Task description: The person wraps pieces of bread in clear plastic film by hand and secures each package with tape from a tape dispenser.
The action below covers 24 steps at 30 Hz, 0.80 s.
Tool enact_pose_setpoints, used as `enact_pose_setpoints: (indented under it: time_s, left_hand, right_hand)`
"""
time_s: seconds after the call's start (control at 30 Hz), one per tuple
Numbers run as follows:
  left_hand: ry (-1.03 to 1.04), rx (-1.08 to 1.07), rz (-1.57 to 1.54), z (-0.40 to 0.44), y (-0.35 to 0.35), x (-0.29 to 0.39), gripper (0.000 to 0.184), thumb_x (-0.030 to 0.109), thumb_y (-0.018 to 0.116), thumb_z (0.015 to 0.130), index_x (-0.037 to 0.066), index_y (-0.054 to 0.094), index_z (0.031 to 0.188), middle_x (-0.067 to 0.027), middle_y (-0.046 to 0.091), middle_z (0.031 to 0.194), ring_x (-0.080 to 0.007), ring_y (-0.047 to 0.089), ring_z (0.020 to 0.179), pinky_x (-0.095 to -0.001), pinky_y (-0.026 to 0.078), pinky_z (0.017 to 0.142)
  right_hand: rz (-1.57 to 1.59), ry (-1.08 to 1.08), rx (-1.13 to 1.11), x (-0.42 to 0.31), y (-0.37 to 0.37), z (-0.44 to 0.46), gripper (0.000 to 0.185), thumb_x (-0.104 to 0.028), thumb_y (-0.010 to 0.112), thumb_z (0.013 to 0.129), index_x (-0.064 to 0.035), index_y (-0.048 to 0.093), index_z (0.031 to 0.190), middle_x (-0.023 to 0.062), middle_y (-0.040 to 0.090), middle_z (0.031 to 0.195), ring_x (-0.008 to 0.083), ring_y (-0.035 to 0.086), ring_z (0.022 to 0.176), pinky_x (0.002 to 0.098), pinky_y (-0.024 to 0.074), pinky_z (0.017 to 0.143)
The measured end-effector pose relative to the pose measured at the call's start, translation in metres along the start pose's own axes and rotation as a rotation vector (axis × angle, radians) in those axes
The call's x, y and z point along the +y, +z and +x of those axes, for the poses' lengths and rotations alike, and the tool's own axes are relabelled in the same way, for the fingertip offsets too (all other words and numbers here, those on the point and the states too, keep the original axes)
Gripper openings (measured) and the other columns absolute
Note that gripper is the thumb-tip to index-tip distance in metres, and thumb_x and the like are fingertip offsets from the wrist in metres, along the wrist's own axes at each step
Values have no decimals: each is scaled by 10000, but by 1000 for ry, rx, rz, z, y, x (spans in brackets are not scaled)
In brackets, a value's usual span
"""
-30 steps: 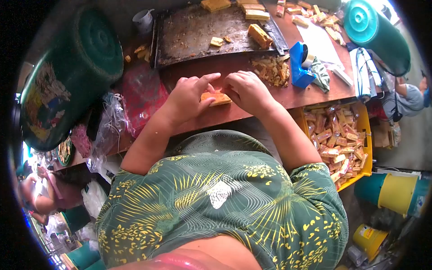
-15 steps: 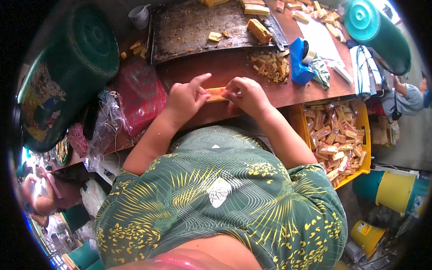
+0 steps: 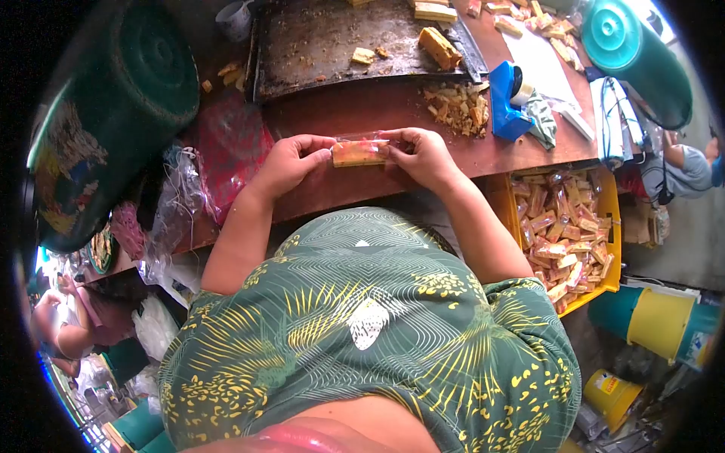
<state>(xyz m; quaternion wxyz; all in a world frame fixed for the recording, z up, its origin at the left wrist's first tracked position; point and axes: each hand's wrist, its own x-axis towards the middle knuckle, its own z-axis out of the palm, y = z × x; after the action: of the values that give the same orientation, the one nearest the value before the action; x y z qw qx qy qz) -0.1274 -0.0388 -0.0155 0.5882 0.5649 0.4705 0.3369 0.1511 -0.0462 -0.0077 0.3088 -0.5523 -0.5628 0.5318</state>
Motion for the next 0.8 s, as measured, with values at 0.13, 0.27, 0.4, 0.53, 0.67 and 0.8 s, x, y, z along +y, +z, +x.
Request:
enact_pose_setpoints:
  time_s: [0.13, 0.27, 0.4, 0.53, 0.67, 0.8]
  left_hand:
    - [277, 232, 609, -4, 1, 7, 151, 161, 733, 921, 97, 778, 1049, -3, 728, 997, -172, 634, 985, -351, 482, 904]
    - [359, 314, 1046, -17, 3, 20, 145, 281, 789, 858, 155, 784, 930, -14, 684, 1125, -272, 564, 1174, -478, 397, 1042]
    - [270, 321, 981, -8, 3, -5, 115, 254, 770, 853, 142, 754, 874, -26, 646, 1163, -259, 527, 1218, -486, 377, 1045]
    - [320, 265, 913, 5, -3, -6, 106, 210, 741, 844, 139, 742, 922, -32, 650, 1144, -258, 537, 1200, -454, 381, 1013]
    - [191, 6, 1111, -5, 2, 26, 195, 186, 731, 836, 141, 741, 1026, -16, 656, 1142, -243, 560, 1165, -451, 395, 959]
    - [516, 183, 1202, -27, 16, 7, 152, 187, 727, 858, 167, 797, 991, 4, 700, 983, -232, 599, 1089, -442, 399, 909]
  right_hand:
    - [-327, -314, 161, 11, 0, 1, 150, -111, 821, 855, -23, 762, 961, 43, 713, 908, 153, 648, 873, 321, 559, 774]
    - [-730, -520, 215, 18, -16, 3, 142, -223, 831, 832, -98, 772, 863, 54, 667, 903, 285, 617, 913, 417, 529, 800]
    - [-896, -397, 218, 16, -15, 3, 132, -266, 835, 801, -155, 765, 808, 26, 649, 947, 300, 597, 1012, 459, 484, 899]
    - [-811, -486, 229, 11, -10, 6, 82, -205, 819, 779, -179, 775, 842, 11, 658, 988, 288, 585, 1076, 458, 456, 951]
    - [-981, -626, 182, 24, -10, -4, 192, -152, 752, 814, -194, 790, 998, 3, 673, 1074, 254, 591, 1115, 434, 441, 981]
    - [-992, -559, 249, 12, 13, -34, 146, -180, 733, 835, -200, 800, 963, 0, 686, 1005, 253, 596, 1107, 442, 438, 982]
